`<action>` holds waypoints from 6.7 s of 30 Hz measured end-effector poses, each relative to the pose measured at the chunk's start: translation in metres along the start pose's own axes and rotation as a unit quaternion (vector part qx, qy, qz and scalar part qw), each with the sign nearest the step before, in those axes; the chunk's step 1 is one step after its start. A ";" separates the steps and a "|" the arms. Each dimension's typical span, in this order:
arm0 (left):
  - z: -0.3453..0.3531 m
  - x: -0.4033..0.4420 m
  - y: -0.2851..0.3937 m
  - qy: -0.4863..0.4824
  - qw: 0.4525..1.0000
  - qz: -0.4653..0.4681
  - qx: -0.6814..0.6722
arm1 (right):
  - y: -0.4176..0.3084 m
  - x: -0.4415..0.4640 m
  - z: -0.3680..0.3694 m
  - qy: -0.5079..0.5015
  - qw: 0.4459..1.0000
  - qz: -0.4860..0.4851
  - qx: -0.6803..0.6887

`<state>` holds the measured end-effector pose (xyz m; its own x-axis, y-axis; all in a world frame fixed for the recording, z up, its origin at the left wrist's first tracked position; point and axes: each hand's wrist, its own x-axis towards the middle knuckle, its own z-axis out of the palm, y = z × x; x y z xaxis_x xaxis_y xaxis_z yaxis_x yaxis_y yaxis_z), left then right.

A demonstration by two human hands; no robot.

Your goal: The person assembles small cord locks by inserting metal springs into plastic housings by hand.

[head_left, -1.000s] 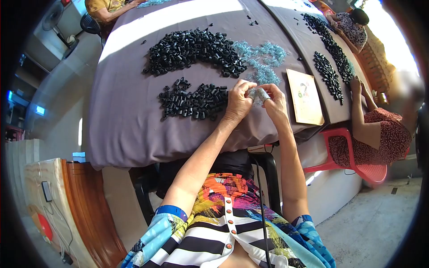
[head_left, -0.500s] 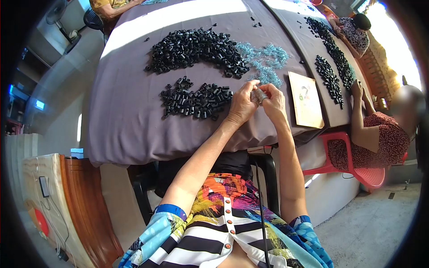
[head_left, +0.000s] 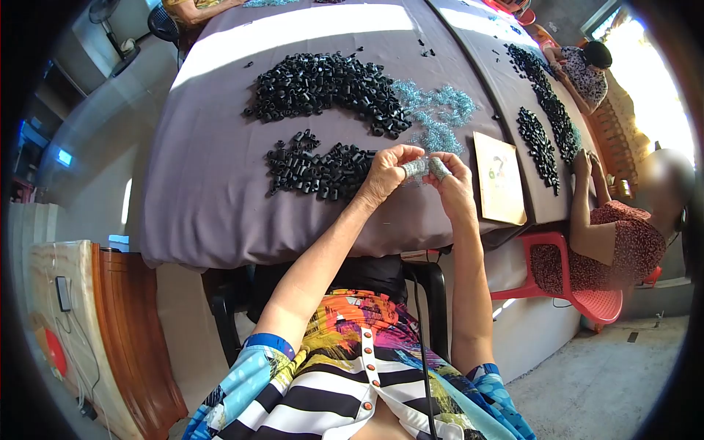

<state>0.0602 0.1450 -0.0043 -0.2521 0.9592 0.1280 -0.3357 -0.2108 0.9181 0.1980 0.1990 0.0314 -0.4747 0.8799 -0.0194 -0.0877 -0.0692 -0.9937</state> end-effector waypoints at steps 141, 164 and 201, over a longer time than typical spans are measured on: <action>-0.013 0.000 -0.001 -0.072 0.942 -0.136 -0.297 | 0.014 0.000 -0.008 0.058 0.932 -0.212 -0.290; -0.005 0.000 -0.014 -0.014 0.996 -0.031 -0.080 | 0.016 -0.005 0.014 -0.013 0.965 -0.167 -0.202; -0.004 -0.001 -0.007 -0.027 0.992 -0.050 -0.112 | 0.003 -0.008 0.010 -0.019 0.999 0.005 0.031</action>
<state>0.0587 0.1446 -0.0123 -0.1608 0.9848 0.0655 -0.5514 -0.1446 0.8216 0.1926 0.1872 0.0295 -0.5094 0.8602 -0.0239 -0.1362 -0.1080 -0.9848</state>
